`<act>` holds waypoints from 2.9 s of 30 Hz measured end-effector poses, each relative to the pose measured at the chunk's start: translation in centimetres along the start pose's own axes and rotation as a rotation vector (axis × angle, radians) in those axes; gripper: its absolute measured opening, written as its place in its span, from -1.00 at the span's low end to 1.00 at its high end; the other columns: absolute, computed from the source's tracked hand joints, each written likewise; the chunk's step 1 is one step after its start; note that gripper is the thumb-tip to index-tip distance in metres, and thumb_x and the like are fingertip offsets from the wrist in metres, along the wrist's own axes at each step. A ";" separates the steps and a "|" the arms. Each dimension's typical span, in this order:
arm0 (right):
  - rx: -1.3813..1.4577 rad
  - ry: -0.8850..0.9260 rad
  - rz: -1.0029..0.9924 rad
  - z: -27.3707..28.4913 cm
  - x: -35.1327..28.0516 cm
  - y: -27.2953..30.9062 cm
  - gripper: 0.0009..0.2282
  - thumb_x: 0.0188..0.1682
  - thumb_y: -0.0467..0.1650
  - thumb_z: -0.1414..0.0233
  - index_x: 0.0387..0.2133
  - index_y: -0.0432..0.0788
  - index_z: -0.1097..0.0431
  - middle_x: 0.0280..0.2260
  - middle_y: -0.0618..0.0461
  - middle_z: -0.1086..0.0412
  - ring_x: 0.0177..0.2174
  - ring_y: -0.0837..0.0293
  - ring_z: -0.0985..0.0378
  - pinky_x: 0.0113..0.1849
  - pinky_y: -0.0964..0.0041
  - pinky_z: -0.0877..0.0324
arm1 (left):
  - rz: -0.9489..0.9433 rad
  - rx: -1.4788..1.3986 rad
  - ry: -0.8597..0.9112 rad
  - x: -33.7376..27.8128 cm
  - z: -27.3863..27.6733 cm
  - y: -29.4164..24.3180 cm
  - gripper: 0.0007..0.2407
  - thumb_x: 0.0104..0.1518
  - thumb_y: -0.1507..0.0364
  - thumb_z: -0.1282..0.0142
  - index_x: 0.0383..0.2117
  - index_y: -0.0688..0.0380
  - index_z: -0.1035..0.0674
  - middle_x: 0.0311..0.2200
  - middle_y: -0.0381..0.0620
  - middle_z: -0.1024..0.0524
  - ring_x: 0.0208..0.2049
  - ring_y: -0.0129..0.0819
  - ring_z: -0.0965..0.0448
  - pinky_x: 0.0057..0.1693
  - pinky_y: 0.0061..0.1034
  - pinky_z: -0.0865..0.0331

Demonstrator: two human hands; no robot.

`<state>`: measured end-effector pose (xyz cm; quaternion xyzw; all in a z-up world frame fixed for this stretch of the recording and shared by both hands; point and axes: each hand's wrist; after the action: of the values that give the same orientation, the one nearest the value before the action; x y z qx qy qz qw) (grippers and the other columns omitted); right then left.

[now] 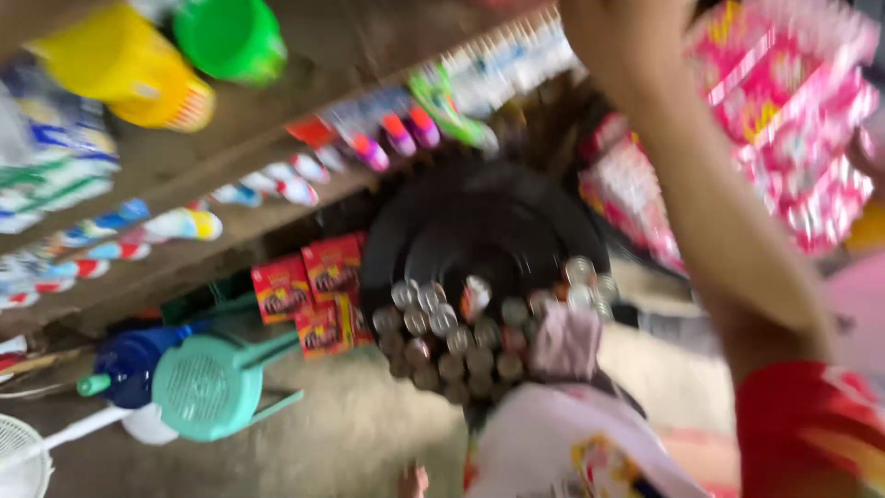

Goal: Wiping canned goods with a cloth and organizing them on a grocery shelf.

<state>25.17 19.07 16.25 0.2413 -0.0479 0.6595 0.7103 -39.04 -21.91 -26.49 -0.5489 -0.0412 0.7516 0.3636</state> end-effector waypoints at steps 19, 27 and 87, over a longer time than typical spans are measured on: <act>-0.275 0.413 -0.673 -27.2 -40.9 -4.1 -0.34 -0.29 -0.08 -0.26 0.06 -0.10 -0.29 -0.09 -0.12 -0.43 0.03 -0.15 -0.34 0.11 -0.40 -0.03 | -0.059 -0.263 -0.632 9.5 8.3 -9.4 -0.82 0.24 0.42 -0.10 -0.13 0.23 -0.58 -0.24 -0.10 -0.58 -0.21 -0.22 -0.52 -0.10 -0.32 -0.35; 0.011 0.146 -0.623 -17.2 -33.1 -0.9 -0.53 -0.20 -0.22 -0.25 -0.08 -0.19 -0.36 -0.19 -0.12 -0.48 -0.10 -0.14 -0.48 0.07 -0.24 -0.09 | -0.965 0.200 -0.994 8.1 0.7 -22.6 -0.84 0.12 0.67 -0.15 -0.19 0.30 -0.56 -0.18 0.02 -0.51 -0.10 -0.10 -0.50 0.07 -0.24 -0.41; 0.750 -0.338 -0.260 0.3 -34.3 13.3 -0.56 0.08 -0.52 -0.03 0.28 -0.22 -0.30 0.38 -0.26 -0.17 0.38 -0.15 -0.20 0.35 0.04 -0.11 | -0.503 -1.034 1.227 -15.3 -14.4 -48.7 -0.51 0.35 0.17 0.07 0.33 0.09 -0.18 0.19 -0.05 -0.32 0.17 -0.30 -0.40 0.28 -0.37 -0.31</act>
<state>8.20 -12.20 6.93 0.5914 0.1104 0.4875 0.6328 -0.28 -0.13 2.45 -0.9321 -0.2964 0.1028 0.1811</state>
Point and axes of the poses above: each hand's wrist, its own x-axis towards the middle knuckle, its own z-axis out of the back of the hand, y = z × x
